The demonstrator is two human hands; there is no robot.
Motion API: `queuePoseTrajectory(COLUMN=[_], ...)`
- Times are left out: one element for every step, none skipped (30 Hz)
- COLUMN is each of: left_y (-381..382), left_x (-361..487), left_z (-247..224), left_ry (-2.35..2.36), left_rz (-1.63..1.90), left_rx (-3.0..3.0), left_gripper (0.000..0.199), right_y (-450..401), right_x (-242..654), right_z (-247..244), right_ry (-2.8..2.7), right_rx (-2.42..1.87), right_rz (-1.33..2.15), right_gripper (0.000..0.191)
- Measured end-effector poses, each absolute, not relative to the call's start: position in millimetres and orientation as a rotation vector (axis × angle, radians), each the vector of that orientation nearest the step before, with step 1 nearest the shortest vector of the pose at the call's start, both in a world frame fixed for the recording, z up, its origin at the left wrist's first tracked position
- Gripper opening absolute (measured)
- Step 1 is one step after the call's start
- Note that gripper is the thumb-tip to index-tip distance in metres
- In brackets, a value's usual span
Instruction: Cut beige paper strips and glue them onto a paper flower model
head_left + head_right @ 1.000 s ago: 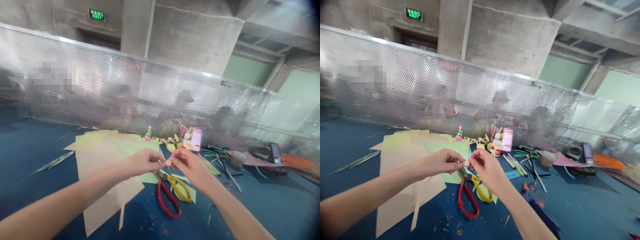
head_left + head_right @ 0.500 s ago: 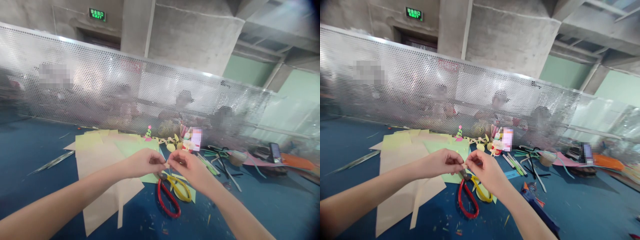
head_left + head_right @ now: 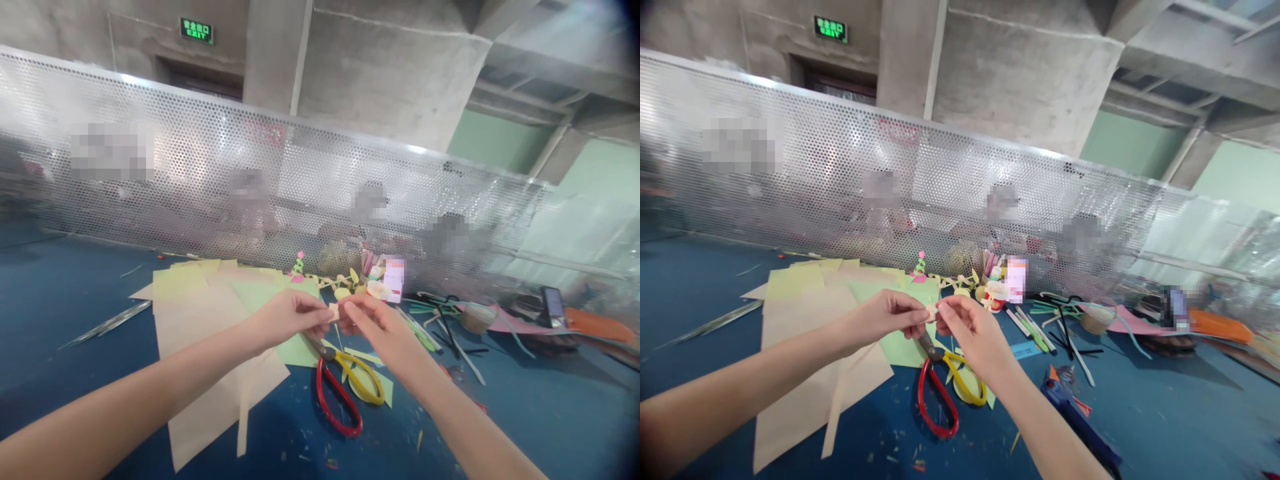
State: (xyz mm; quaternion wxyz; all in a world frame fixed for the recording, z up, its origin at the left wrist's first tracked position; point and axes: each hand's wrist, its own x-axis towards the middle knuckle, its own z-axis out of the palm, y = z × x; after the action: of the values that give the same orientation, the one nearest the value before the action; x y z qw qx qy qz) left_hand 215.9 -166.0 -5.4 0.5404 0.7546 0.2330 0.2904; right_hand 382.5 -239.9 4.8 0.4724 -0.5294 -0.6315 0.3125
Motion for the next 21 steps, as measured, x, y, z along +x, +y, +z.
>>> queuePoseTrajectory(left_y=[-165.9, -166.1, -166.6, -167.2, -167.9, -168.6, -169.3, -169.9, -170.3, -170.5, -170.6, -170.7, -170.7, -170.9, -171.0, -171.3, -171.4, -171.5, -171.5, -171.2, -170.8], left_x=[216.1, 216.2, 216.2, 216.2, 216.0, 215.7, 215.3, 214.9, 214.5, 214.2, 214.1, 214.2, 214.6, 215.2, 216.0, 216.8, 217.5, 217.9, 218.2, 218.1, 217.9], left_z=[-5.4, -5.2, -4.8, -4.3, -3.5, -2.6, -1.4, -0.3, 0.7, 1.4, 1.7, 1.4, 0.8, -0.1, -1.2, -2.2, -3.1, -3.8, -4.3, -4.6, -4.7], left_ry=[0.554, 0.548, 0.543, 0.541, 0.547, 0.563, 0.587, 0.608, 0.619, 0.618, 0.605, 0.586, 0.567, 0.555, 0.552, 0.554, 0.559, 0.563, 0.56, 0.551, 0.537], left_rz=[0.699, 0.697, 0.688, 0.676, 0.665, 0.657, 0.663, 0.684, 0.71, 0.736, 0.762, 0.782, 0.789, 0.787, 0.785, 0.786, 0.789, 0.796, 0.806, 0.814, 0.822], left_rx=[1.769, 1.751, 1.737, 1.729, 1.725, 1.727, 1.737, 1.754, 1.776, 1.797, 1.81, 1.817, 1.815, 1.804, 1.783, 1.756, 1.725, 1.693, 1.669, 1.656, 1.653], left_gripper=[0.027, 0.027, 0.028, 0.028, 0.029, 0.031, 0.033, 0.034, 0.033, 0.032, 0.03, 0.027, 0.025, 0.024, 0.022, 0.021, 0.02, 0.02, 0.019, 0.019, 0.019], right_y=[-240.1, -240.6, -241.2, -241.8, -242.4, -242.8, -243.1, -243.2, -243.1, -243.1, -243.1, -243.1, -243.2, -243.2, -243.2, -243.1, -242.8, -242.5, -242.0, -241.5, -241.1], right_x=[382.4, 382.3, 382.1, 382.0, 382.0, 382.1, 382.4, 382.7, 382.9, 383.0, 382.8, 382.4, 381.8, 381.0, 380.2, 379.4, 378.7, 378.1, 377.6, 377.3, 376.9], right_z=[5.1, 5.5, 6.0, 6.4, 6.8, 7.1, 7.3, 7.6, 7.9, 8.1, 8.3, 8.3, 8.0, 7.3, 6.4, 5.0, 3.5, 1.9, 0.3, -1.1, -2.2], right_ry=[-1.557, -1.578, -1.6, -1.622, -1.641, -1.657, -1.67, -1.677, -1.682, -1.689, -1.697, -1.71, -1.723, -1.732, -1.733, -1.725, -1.708, -1.684, -1.656, -1.624, -1.59], right_rx=[-1.324, -1.359, -1.386, -1.402, -1.406, -1.405, -1.403, -1.404, -1.406, -1.41, -1.412, -1.412, -1.411, -1.405, -1.395, -1.377, -1.352, -1.322, -1.294, -1.272, -1.258], right_rz=[0.751, 0.712, 0.661, 0.611, 0.574, 0.555, 0.55, 0.551, 0.559, 0.569, 0.579, 0.589, 0.601, 0.612, 0.629, 0.658, 0.698, 0.745, 0.79, 0.828, 0.857], right_gripper=[0.023, 0.022, 0.02, 0.018, 0.017, 0.016, 0.016, 0.016, 0.017, 0.017, 0.018, 0.018, 0.018, 0.017, 0.017, 0.017, 0.017, 0.018, 0.02, 0.023, 0.027])
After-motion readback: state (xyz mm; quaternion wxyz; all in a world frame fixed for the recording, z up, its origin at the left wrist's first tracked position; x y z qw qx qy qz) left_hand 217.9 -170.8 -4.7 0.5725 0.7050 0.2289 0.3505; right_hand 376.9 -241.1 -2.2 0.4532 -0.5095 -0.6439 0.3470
